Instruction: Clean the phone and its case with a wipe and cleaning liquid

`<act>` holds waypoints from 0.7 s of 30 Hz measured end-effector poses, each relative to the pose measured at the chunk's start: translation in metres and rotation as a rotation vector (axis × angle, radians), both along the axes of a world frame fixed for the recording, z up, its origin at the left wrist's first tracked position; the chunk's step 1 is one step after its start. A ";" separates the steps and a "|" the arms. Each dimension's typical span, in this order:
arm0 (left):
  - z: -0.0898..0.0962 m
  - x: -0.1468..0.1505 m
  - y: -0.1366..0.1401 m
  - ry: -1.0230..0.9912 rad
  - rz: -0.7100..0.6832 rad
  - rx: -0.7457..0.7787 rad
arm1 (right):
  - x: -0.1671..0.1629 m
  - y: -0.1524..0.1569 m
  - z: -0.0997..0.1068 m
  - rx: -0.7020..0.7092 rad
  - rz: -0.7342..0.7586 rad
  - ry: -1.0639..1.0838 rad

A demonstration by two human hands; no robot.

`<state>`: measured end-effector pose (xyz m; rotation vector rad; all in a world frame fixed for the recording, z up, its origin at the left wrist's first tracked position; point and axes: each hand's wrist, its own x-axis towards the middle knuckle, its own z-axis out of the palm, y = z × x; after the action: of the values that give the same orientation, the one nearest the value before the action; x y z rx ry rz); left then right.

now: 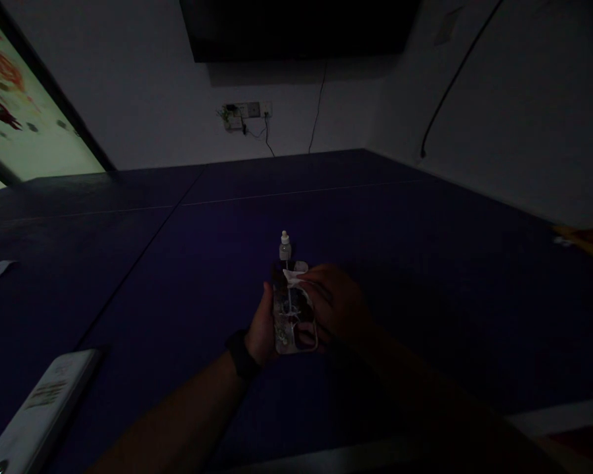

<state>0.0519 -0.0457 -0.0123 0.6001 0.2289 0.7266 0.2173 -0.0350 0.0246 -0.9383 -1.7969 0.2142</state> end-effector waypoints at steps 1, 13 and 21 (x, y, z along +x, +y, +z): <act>0.002 -0.001 0.001 0.000 0.055 0.020 | 0.003 0.003 0.000 -0.065 -0.046 0.048; 0.018 -0.008 0.008 -0.084 0.413 0.016 | 0.016 0.023 -0.014 -0.652 0.247 -0.199; 0.021 -0.009 0.007 -0.036 0.368 0.020 | 0.019 0.033 -0.027 -0.679 0.226 -0.273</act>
<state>0.0432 -0.0389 0.0092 0.5689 0.3029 1.0949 0.2365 -0.0024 -0.0027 -1.2717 -2.1270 0.9200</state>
